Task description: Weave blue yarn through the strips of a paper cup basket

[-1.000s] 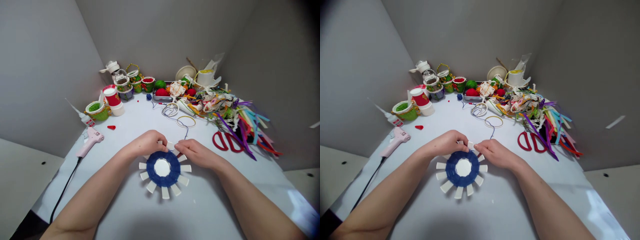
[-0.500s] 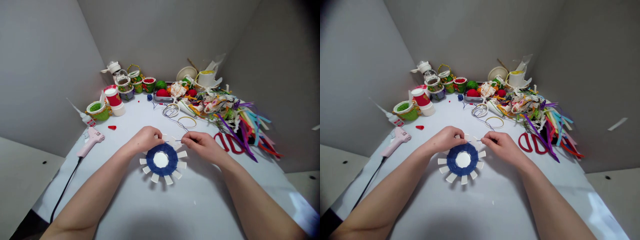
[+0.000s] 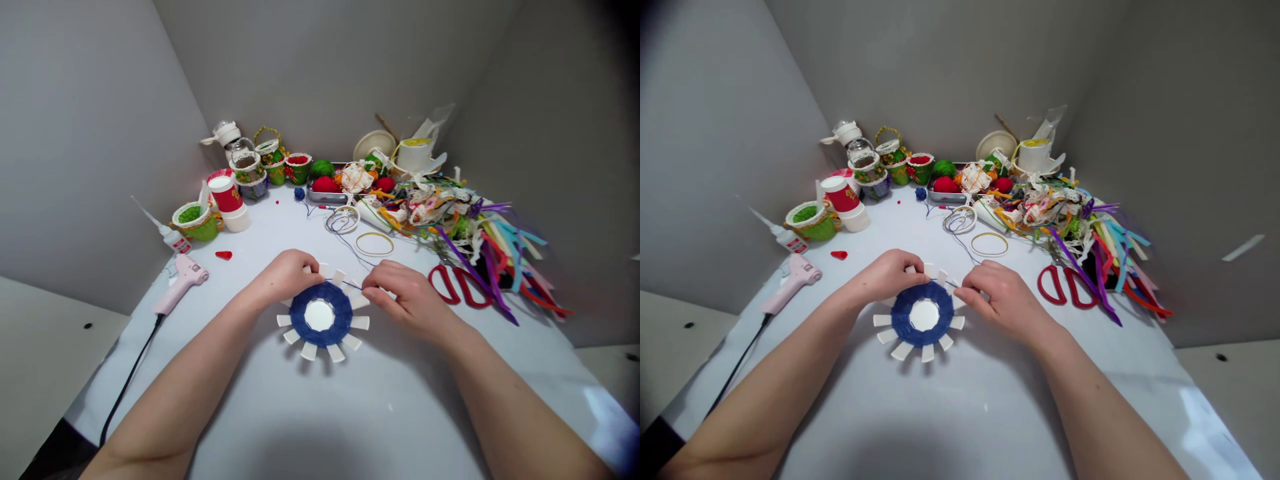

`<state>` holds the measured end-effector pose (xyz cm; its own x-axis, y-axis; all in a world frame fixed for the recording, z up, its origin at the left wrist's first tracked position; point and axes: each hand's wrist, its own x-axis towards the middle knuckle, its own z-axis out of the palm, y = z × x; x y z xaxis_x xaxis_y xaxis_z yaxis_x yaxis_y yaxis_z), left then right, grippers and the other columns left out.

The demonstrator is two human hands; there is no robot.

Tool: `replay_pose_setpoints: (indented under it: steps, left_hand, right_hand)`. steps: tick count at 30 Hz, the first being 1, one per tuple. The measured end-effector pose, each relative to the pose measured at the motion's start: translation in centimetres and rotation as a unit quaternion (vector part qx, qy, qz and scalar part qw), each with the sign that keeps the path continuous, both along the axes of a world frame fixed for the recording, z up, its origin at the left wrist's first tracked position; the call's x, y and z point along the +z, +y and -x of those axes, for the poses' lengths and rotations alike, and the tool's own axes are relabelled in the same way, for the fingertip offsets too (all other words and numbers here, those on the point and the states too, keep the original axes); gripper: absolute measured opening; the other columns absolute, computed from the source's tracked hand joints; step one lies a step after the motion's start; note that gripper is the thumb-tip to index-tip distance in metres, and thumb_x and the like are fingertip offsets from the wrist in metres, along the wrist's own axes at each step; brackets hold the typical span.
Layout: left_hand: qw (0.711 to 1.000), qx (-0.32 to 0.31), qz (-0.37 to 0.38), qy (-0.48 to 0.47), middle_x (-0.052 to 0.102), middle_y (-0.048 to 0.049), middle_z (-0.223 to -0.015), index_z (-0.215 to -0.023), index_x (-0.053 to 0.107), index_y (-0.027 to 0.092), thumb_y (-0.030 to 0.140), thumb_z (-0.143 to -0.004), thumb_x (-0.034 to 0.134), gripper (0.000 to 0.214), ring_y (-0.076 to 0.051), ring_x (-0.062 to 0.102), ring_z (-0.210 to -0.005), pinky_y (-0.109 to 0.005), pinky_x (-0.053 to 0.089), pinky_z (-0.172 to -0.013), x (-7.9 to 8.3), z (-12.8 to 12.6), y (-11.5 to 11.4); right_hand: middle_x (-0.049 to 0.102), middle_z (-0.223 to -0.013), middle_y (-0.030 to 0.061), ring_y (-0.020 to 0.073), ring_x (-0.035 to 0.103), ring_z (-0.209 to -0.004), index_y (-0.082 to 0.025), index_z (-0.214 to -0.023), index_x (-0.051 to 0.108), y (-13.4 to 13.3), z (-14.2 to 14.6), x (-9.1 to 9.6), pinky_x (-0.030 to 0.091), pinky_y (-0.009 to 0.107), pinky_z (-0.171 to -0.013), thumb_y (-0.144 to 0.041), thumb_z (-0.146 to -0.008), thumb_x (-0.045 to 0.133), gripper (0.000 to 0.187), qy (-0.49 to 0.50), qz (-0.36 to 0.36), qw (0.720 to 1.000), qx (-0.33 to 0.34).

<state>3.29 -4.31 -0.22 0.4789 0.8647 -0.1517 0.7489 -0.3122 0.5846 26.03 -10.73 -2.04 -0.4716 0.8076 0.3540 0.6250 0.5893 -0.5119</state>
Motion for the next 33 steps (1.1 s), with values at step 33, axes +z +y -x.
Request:
replay_pose_setpoints:
  steps: [33]
  left_hand:
    - [0.989, -0.114, 0.095, -0.015, 0.066, 0.0001, -0.071, -0.079, 0.070, 0.016, 0.034, -0.073, 0.058, 0.022, -0.012, 0.054, -0.065, -0.021, 0.037, -0.057, 0.6, -0.8, -1.6]
  right_hand:
    - [0.059, -0.067, 0.0020, 0.0137, 0.055, -0.068, -0.016, -0.066, 0.063, 0.2, 1.1, -0.7, 0.042, 0.026, -0.068, -0.026, -0.095, 0.038, 0.040, 0.020, 0.208, 0.977, 0.051]
